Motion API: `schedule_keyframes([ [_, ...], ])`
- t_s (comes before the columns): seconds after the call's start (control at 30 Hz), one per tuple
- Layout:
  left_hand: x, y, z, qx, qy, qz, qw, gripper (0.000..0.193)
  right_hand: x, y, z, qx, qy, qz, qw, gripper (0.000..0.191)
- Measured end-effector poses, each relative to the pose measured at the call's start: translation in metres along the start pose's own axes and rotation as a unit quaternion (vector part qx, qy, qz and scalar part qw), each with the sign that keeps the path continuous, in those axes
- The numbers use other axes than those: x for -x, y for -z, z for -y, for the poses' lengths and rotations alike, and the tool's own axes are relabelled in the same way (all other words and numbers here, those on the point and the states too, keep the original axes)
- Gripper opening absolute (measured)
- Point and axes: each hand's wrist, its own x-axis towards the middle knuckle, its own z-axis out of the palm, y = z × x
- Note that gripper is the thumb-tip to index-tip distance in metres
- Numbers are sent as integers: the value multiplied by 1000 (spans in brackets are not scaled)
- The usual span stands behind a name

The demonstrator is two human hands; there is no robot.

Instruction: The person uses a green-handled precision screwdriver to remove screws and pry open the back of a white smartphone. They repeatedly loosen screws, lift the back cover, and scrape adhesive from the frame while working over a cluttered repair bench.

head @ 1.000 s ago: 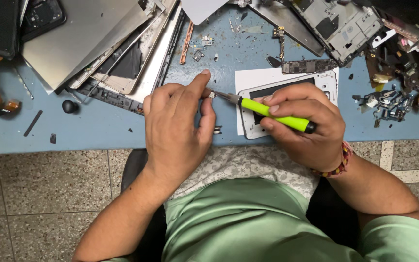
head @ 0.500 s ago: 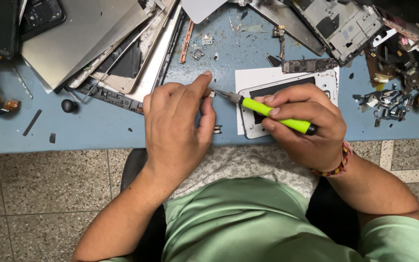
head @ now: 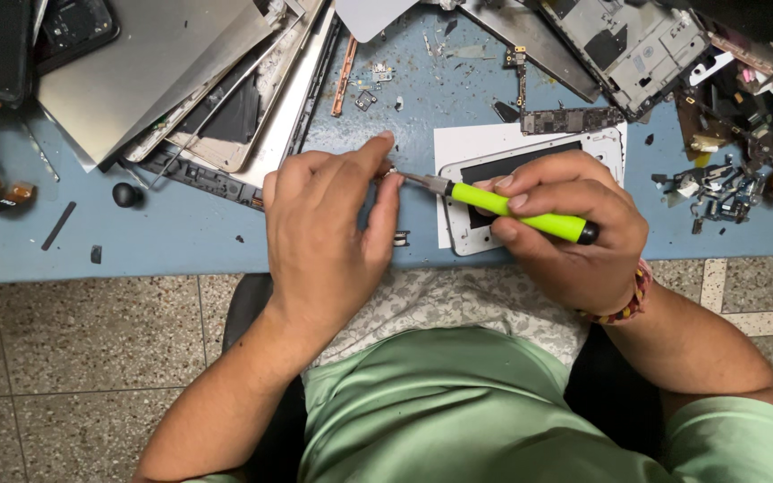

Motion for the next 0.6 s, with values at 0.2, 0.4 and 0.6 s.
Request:
schedule_keyframes([
  [0.2, -3, -2, -2, 8, 30, -1, 1000, 29, 2, -1, -3, -28, -7, -21, 999, 18],
  [0.4, -2, -6, -2, -27, -33, 8, 999, 28, 4, 0, -3, -11, -19, -28, 999, 17],
  [0.6, -2, -7, 1, -28, -27, 41, 998, 38, 4, 0, -2, -34, -25, -28, 999, 18],
])
